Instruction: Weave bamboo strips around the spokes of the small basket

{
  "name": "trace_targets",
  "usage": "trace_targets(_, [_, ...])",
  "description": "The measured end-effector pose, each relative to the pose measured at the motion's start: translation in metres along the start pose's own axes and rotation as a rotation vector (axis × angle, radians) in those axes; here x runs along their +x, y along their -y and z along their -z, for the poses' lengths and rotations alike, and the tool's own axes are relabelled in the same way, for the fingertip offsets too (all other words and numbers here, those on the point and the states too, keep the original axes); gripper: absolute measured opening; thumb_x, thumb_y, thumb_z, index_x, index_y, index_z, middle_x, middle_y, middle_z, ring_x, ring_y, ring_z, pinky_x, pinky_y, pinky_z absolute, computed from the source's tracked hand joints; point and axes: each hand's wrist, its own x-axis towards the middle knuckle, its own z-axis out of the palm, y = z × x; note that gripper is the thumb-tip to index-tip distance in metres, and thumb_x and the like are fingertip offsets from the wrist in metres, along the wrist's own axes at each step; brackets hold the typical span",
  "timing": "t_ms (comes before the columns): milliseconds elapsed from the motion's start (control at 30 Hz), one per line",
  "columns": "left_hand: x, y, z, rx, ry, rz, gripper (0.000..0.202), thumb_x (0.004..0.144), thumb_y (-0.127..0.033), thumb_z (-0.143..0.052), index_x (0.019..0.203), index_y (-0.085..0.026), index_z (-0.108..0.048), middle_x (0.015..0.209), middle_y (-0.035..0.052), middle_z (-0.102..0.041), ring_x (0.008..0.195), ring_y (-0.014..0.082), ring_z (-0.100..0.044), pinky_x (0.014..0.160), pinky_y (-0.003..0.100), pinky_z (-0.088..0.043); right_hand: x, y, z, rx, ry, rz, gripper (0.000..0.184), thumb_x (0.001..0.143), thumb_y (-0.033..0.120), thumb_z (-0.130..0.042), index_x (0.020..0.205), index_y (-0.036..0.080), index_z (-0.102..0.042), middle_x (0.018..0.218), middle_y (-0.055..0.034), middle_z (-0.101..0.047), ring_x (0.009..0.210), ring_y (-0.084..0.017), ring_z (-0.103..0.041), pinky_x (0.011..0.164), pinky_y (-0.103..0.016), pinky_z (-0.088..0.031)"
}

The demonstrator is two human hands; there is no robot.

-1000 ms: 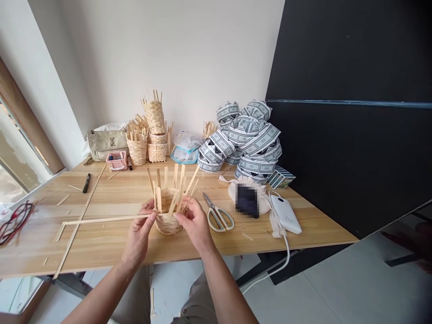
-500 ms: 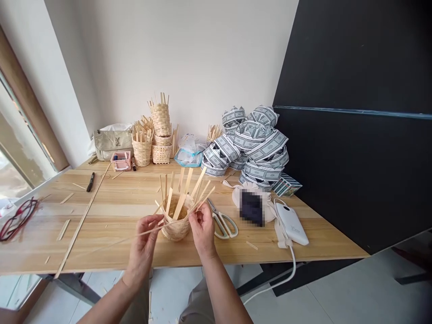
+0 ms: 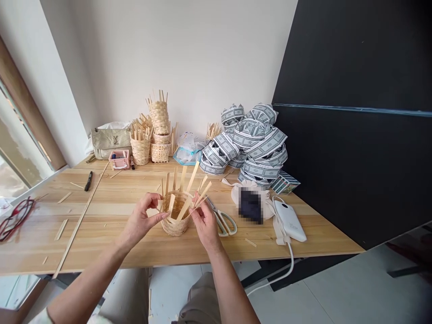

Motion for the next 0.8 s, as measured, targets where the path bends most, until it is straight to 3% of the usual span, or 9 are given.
trace_targets(133, [-0.006,0.003,-0.013,-0.031,-0.179,-0.069,0.035,0.068,-0.021,-0.071,0.093,-0.023,-0.048,0.088,0.0001,-0.051,0.079,0.0147,-0.052,0.073,0.029,-0.046,-0.003,-0.004,-0.005,0.087,-0.051,-0.058,0.033,0.083,0.028,-0.050,0.115,0.021,-0.047,0.100,-0.0050,-0.054,0.075,-0.013,-0.055,0.065,-0.024,-0.047])
trace_targets(233, [-0.008,0.003,-0.014,0.017,-0.121,-0.109,0.025,0.076,-0.021,-0.062,0.099,-0.024,-0.051,0.092,0.0018,-0.053,0.084,0.0160,-0.053,0.075,0.031,-0.046,-0.003,-0.007,-0.007,0.192,-0.061,-0.113,0.022,0.083,0.028,-0.050,0.104,0.022,-0.045,0.092,-0.0010,-0.054,0.056,-0.008,-0.047,0.054,-0.021,-0.044])
trace_targets(367, [-0.005,-0.001,-0.011,0.174,-0.010,-0.135,0.013,0.078,-0.026,-0.061,0.090,-0.024,-0.063,0.082,0.0018,-0.053,0.077,0.0165,-0.051,0.070,0.030,-0.044,0.000,-0.007,-0.007,0.087,-0.079,-0.029,0.021,0.082,0.024,-0.049,0.103,0.021,-0.049,0.102,-0.0049,-0.052,0.061,-0.009,-0.049,0.057,-0.023,-0.046])
trace_targets(433, [-0.002,-0.002,-0.012,0.202,-0.023,-0.123,0.006,0.075,-0.028,-0.063,0.076,-0.023,-0.064,0.076,0.0008,-0.050,0.074,0.0166,-0.050,0.067,0.029,-0.042,0.000,-0.006,-0.006,0.007,-0.104,0.020,0.024,0.082,0.022,-0.049,0.106,0.021,-0.051,0.107,-0.0075,-0.051,0.068,-0.011,-0.052,0.062,-0.025,-0.048])
trace_targets(500, [0.001,-0.004,-0.014,0.214,-0.063,-0.090,0.011,0.074,-0.030,-0.064,0.066,-0.022,-0.061,0.072,-0.0001,-0.048,0.071,0.0164,-0.049,0.065,0.029,-0.041,-0.002,-0.004,-0.003,-0.046,-0.160,0.035,0.026,0.082,0.020,-0.049,0.108,0.020,-0.052,0.107,-0.0087,-0.053,0.068,-0.012,-0.054,0.064,-0.027,-0.049])
trace_targets(600, [0.004,-0.005,-0.017,0.228,-0.108,-0.037,0.013,0.073,-0.030,-0.063,0.063,-0.021,-0.059,0.069,-0.0010,-0.048,0.069,0.0164,-0.049,0.065,0.029,-0.039,-0.010,0.006,0.008,-0.147,-0.266,0.076,0.018,0.083,0.017,-0.050,0.099,0.020,-0.057,0.097,-0.0063,-0.057,0.066,-0.012,-0.055,0.064,-0.028,-0.050])
trace_targets(667, [0.004,-0.005,-0.018,0.228,-0.103,-0.021,0.013,0.073,-0.030,-0.062,0.063,-0.021,-0.058,0.069,-0.0011,-0.048,0.069,0.0166,-0.049,0.066,0.029,-0.038,-0.015,0.017,0.016,-0.211,-0.186,0.189,0.014,0.085,0.016,-0.050,0.091,0.021,-0.061,0.087,-0.0035,-0.061,0.072,-0.014,-0.058,0.067,-0.027,-0.050])
trace_targets(800, [0.004,-0.006,-0.019,0.196,-0.070,-0.028,0.010,0.073,-0.028,-0.061,0.066,-0.021,-0.059,0.071,-0.0009,-0.049,0.071,0.0164,-0.049,0.067,0.029,-0.038,-0.016,0.038,0.020,-0.342,0.184,0.372,0.023,0.087,0.012,-0.047,0.102,0.021,-0.062,0.087,-0.0028,-0.064,0.079,-0.013,-0.061,0.070,-0.024,-0.049])
